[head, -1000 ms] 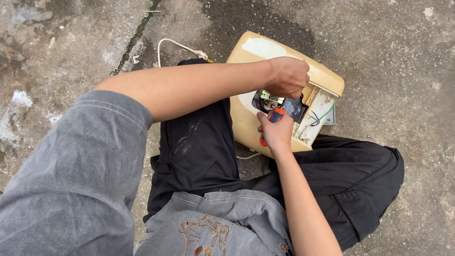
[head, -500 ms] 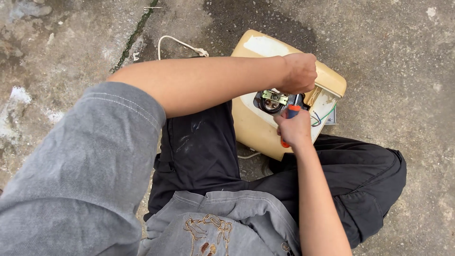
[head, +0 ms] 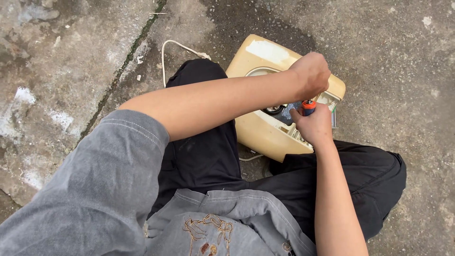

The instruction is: The person sits on the floor and uses a screwdriver to tighten screws on the internal components of a beige appliance. They manipulate wires and a metal bracket inside the open casing, occasionally adjusting their grip and position to access different parts.

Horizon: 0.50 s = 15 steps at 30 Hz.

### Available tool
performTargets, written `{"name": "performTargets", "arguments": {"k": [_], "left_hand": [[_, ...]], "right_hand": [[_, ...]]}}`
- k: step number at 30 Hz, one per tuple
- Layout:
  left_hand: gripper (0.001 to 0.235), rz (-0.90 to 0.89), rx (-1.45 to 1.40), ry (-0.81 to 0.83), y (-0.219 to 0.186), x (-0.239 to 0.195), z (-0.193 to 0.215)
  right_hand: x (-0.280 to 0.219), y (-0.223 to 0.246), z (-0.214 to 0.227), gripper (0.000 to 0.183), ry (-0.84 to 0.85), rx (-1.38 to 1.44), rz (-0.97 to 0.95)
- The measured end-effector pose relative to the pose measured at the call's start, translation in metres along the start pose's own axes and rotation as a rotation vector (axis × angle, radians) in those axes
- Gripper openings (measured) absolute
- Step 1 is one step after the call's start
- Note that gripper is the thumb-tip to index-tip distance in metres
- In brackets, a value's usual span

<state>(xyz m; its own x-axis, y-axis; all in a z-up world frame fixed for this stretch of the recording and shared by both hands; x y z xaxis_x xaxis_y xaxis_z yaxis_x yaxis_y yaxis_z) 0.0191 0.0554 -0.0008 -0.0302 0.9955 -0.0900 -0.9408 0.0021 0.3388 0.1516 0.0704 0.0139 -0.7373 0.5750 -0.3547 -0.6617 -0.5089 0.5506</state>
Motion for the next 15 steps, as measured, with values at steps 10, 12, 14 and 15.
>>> {"name": "performTargets", "arguments": {"k": [10,12,14,15], "left_hand": [[0.028,-0.22,-0.075,-0.498,0.049,-0.104,0.065],[0.024,-0.123,-0.118,-0.475,0.05,-0.115,0.043],[0.02,-0.029,-0.164,-0.449,0.048,-0.128,0.022],[0.015,0.089,-0.259,-0.446,0.046,-0.135,0.011]], "right_hand": [[-0.013,0.011,0.017,0.023,0.963,1.141,0.08],[-0.015,0.029,0.024,0.024,0.682,0.901,0.101],[-0.024,0.044,0.033,0.035,0.405,0.663,0.11],[-0.032,0.049,0.04,0.036,0.172,0.334,0.209]]}}
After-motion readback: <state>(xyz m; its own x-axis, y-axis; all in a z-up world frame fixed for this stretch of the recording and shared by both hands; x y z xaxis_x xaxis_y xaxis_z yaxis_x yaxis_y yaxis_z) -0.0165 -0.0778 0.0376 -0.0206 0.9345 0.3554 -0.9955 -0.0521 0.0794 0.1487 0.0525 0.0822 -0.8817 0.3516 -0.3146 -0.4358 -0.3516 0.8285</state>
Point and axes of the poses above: each hand's wrist, its own x-axis towards the middle knuckle, its own z-axis out of the back of the hand, y = z × x, the point moved 2 cm from there along x, towards the middle knuckle, and after that the axes turned 1 degree about -y, right-handed, at the moved point
